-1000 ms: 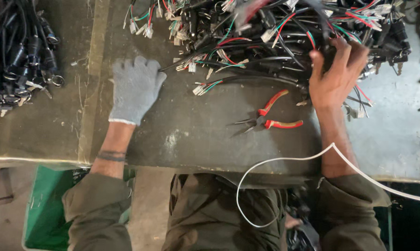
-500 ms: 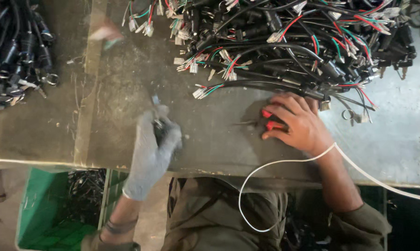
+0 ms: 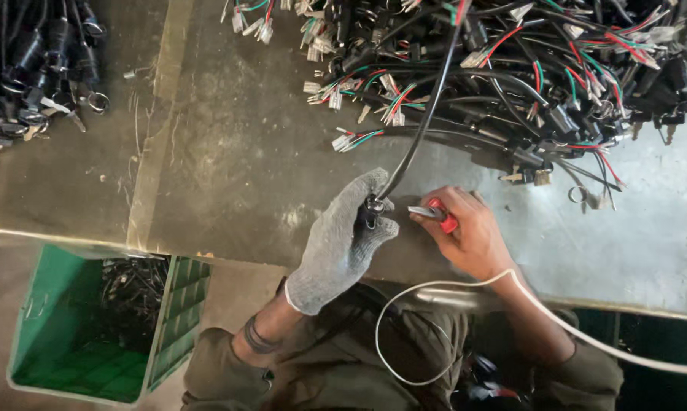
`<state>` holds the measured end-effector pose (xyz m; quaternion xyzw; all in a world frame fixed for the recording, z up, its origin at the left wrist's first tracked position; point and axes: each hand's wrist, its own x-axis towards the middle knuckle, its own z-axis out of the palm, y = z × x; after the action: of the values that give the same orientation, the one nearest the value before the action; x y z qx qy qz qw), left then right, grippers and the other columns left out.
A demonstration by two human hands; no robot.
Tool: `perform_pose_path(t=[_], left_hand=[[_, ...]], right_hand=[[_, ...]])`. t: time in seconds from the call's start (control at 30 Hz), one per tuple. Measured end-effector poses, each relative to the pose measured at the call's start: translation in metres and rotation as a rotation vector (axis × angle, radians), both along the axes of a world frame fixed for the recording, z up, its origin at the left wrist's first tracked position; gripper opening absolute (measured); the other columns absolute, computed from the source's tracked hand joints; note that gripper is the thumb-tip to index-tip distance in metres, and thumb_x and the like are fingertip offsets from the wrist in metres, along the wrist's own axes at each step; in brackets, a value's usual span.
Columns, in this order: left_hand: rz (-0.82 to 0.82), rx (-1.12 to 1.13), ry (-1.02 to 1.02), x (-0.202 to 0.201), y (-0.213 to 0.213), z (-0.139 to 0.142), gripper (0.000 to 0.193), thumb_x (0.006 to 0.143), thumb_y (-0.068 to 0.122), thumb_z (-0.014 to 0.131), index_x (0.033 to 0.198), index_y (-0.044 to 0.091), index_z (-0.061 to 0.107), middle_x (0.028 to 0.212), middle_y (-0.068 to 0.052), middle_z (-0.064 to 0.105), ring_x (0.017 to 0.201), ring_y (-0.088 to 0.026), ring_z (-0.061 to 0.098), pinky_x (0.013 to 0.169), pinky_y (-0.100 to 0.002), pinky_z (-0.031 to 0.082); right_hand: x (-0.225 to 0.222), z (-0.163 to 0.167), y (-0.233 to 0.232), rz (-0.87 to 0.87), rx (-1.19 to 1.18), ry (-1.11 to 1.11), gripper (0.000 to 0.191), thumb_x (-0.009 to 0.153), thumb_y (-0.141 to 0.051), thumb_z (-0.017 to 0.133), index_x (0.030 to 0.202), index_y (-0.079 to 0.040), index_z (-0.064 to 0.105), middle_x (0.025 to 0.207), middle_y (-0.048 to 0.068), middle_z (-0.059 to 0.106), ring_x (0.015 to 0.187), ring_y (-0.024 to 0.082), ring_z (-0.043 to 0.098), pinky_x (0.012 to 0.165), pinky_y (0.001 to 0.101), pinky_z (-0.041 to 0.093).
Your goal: The person repeatedly strips insulation from black wires using red-handled pliers, then separates and discards the cut pieces. The person handles multiple wires one at a time, placing finished wires aside on the table.
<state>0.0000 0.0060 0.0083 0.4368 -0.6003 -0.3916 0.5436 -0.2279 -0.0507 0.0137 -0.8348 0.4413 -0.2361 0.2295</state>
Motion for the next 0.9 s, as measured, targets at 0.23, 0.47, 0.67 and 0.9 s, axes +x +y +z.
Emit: perform_pose_path(t=[0.23, 0.47, 0.67, 0.9], left_hand=[[0.095, -0.067, -0.354, -0.001, 0.001, -0.003, 0.075, 0.089, 0.017, 0.081, 0.153, 0.005, 0.044, 0.112, -0.014, 0.067, 0.097, -0.033, 0.066, 0.087, -0.042, 0.053], [0.114, -0.179, -0.402, -0.008, 0.002, 0.002, 0.078, 0.093, 0.016, 0.074, 0.159, 0.004, 0.034, 0.112, -0.016, 0.065, 0.097, -0.035, 0.064, 0.085, -0.043, 0.053], [0.179, -0.091, -0.484, -0.008, 0.005, 0.009, 0.072, 0.095, 0.016, 0.073, 0.157, 0.005, 0.038, 0.105, -0.016, 0.067, 0.09, -0.036, 0.066, 0.077, -0.044, 0.053], [0.357, -0.065, -0.257, 0.009, 0.012, -0.008, 0.059, 0.101, 0.008, 0.069, 0.152, 0.002, 0.041, 0.12, -0.016, 0.067, 0.097, -0.024, 0.069, 0.085, -0.034, 0.059]], right_hand=[[0.021, 0.025, 0.012, -0.064, 0.007, 0.067, 0.034, 0.084, -0.013, 0.072, 0.116, -0.009, 0.065, 0.091, 0.011, 0.07, 0.076, 0.034, 0.067, 0.069, 0.0439, 0.05], [0.023, 0.015, 0.012, -0.132, 0.074, 0.247, 0.024, 0.08, -0.021, 0.076, 0.096, -0.011, 0.061, 0.073, 0.008, 0.067, 0.068, 0.034, 0.067, 0.062, 0.0464, 0.049], [0.032, 0.0, 0.012, -0.193, -0.083, 0.359, 0.027, 0.086, -0.028, 0.077, 0.088, -0.009, 0.057, 0.076, 0.009, 0.064, 0.07, 0.032, 0.066, 0.064, 0.0465, 0.049], [0.033, -0.01, 0.013, -0.219, -0.322, 0.232, 0.03, 0.081, -0.024, 0.082, 0.093, -0.009, 0.059, 0.091, 0.01, 0.065, 0.087, 0.034, 0.063, 0.073, 0.0458, 0.048]])
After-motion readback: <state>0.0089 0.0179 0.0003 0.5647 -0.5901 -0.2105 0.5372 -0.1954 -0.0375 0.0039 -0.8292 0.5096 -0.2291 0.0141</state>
